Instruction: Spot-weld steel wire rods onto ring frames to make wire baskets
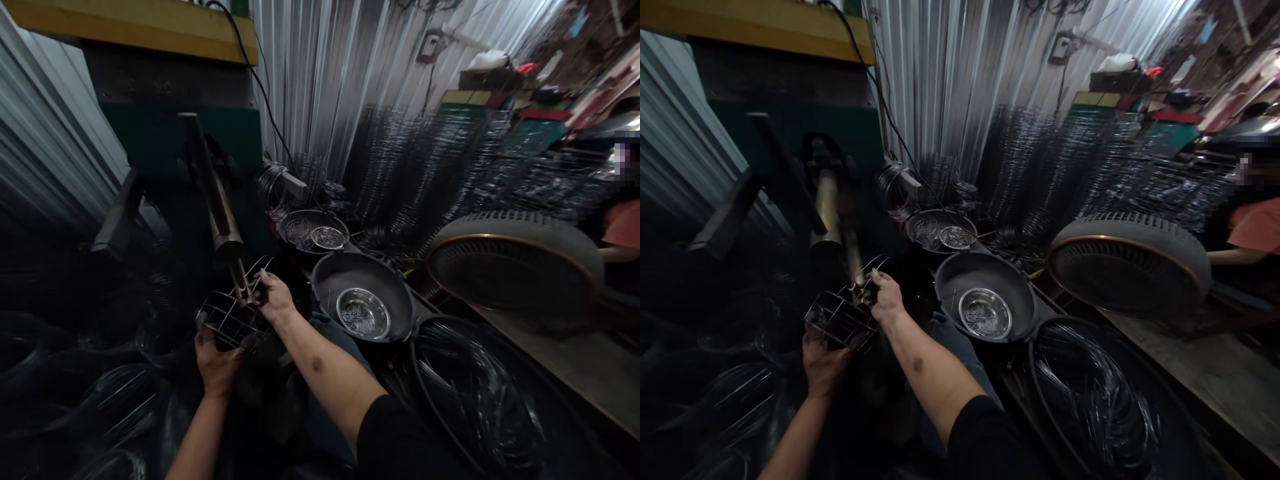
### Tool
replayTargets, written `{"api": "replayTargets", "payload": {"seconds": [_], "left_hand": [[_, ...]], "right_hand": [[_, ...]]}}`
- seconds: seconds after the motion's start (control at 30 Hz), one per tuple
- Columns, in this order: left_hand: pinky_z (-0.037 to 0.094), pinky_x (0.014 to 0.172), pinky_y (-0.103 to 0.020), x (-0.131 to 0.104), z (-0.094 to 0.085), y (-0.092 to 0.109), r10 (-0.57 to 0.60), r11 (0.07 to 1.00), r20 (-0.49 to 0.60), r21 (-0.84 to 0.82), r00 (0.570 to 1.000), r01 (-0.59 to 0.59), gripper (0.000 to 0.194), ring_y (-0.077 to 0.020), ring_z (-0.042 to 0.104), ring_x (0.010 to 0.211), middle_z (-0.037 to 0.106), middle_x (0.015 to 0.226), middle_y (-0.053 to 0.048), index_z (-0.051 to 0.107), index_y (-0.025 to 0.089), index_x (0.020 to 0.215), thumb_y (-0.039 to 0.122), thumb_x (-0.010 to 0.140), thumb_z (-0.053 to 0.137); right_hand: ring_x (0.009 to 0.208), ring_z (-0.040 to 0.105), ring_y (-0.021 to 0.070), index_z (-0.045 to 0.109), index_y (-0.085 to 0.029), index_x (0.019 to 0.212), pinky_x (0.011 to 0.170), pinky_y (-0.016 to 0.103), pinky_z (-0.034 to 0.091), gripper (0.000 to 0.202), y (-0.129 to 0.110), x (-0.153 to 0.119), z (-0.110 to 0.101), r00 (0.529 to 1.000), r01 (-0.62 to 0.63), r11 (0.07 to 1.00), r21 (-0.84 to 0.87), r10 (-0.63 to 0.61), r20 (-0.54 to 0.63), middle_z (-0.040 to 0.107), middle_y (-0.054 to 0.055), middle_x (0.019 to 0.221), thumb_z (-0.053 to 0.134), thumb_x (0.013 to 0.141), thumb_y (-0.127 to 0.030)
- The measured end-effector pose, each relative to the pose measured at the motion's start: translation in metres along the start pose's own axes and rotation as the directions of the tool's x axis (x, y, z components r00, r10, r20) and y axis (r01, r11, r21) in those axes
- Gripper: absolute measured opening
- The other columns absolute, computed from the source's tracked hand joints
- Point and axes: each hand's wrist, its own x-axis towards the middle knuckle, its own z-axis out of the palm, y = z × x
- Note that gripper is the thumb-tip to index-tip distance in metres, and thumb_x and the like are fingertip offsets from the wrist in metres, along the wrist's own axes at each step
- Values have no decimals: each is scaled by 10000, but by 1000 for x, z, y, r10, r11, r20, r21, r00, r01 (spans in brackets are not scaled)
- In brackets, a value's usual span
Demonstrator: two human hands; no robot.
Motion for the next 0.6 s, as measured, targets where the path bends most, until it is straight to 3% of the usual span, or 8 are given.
{"api": "replayTargets", "payload": {"seconds": [0.17, 0.3, 0.37, 0.6], "left_hand": [[331, 1083, -535, -15, -6, -18, 96, 993, -44, 74, 994, -93, 892, -368, 475, 1231, 561, 1182, -160, 429, 163, 1339, 643, 645, 716], [373, 1039, -535, -17, -8, -21, 99, 990, -73, 105, 992, -91, 998, -359, 534, 1134, 579, 1113, -159, 366, 122, 1385, 685, 632, 702], [373, 1037, -534, -15, -8, -19, 78, 993, -72, 99, 994, -71, 1018, -350, 544, 1101, 577, 1108, -153, 353, 118, 1396, 698, 631, 693], [367, 1046, -532, -7, 1, -25, 6, 1000, -46, 31, 999, -4, 1128, -347, 509, 1139, 557, 1148, -155, 269, 120, 1448, 703, 592, 717]], "right_hand": [[435, 528, 99, 585, -154, 701, 416, 188, 345, 295, 4, -7, -15, 999, -51, 998, 36, 51, 7, 626, 8, 544, 579, 875, -392], [460, 559, 113, 611, -159, 764, 440, 197, 395, 98, 5, -7, -16, 999, -32, 999, 8, 32, 38, 655, 0, 580, 676, 777, -231], [478, 577, 116, 620, -158, 787, 448, 197, 410, 106, 3, -6, -14, 999, -11, 1000, 6, 11, 45, 671, 1, 603, 706, 728, -172], [515, 612, 124, 621, -155, 821, 479, 204, 444, 144, -8, -1, -8, 994, 20, 1000, -4, -20, 106, 700, 10, 647, 729, 731, -184]]}}
